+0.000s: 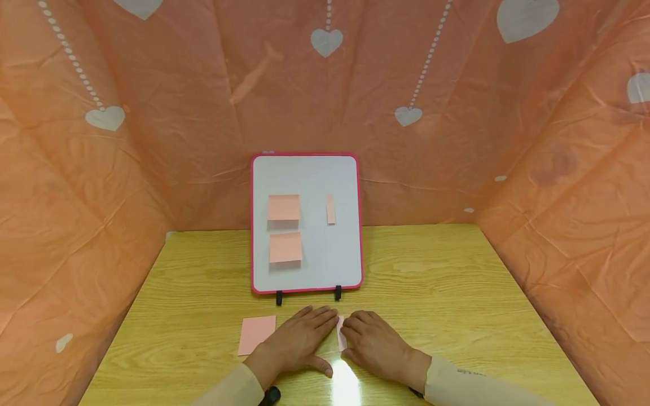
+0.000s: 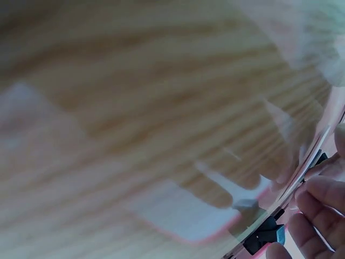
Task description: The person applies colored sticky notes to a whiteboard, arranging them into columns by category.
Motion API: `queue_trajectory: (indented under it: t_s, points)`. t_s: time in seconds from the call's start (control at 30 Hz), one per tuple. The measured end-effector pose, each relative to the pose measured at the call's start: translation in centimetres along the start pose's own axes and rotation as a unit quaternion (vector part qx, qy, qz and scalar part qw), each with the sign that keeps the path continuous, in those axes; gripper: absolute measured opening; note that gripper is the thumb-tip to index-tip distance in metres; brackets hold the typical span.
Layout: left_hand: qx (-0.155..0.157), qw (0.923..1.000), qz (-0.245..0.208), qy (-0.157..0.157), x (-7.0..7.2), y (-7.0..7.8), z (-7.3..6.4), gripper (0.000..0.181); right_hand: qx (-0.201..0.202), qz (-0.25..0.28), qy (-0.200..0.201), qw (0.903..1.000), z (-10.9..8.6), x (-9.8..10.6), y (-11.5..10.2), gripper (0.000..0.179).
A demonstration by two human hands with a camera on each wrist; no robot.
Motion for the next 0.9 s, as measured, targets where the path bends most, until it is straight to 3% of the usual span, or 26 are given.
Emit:
queue_trajectory:
  t_s: [0.43,0.9]
  points:
    - [-0.011,0.9995,0.022,-0.019,0.08,0.06,0.2,0.108,0.009,0.005,-0.027,0.9996,-0.16,-0.17,-0.08,0.041]
    - [0.002,0.9992,0.007,-0.04,0.22,0.24,0.44,0.108,-0.003,0.025,-0.014,0.9996,0.04,-0.22,-0.04,0.04]
Point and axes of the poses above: each hand's wrist, its own z-axis towards the middle knuckle, its own x-axis out of the back of the hand, y = z × x, the point moved 1 cm from there along z, towards the middle knuckle, and after that the axes turned 4 degrees about y, right-handed, at the moved point
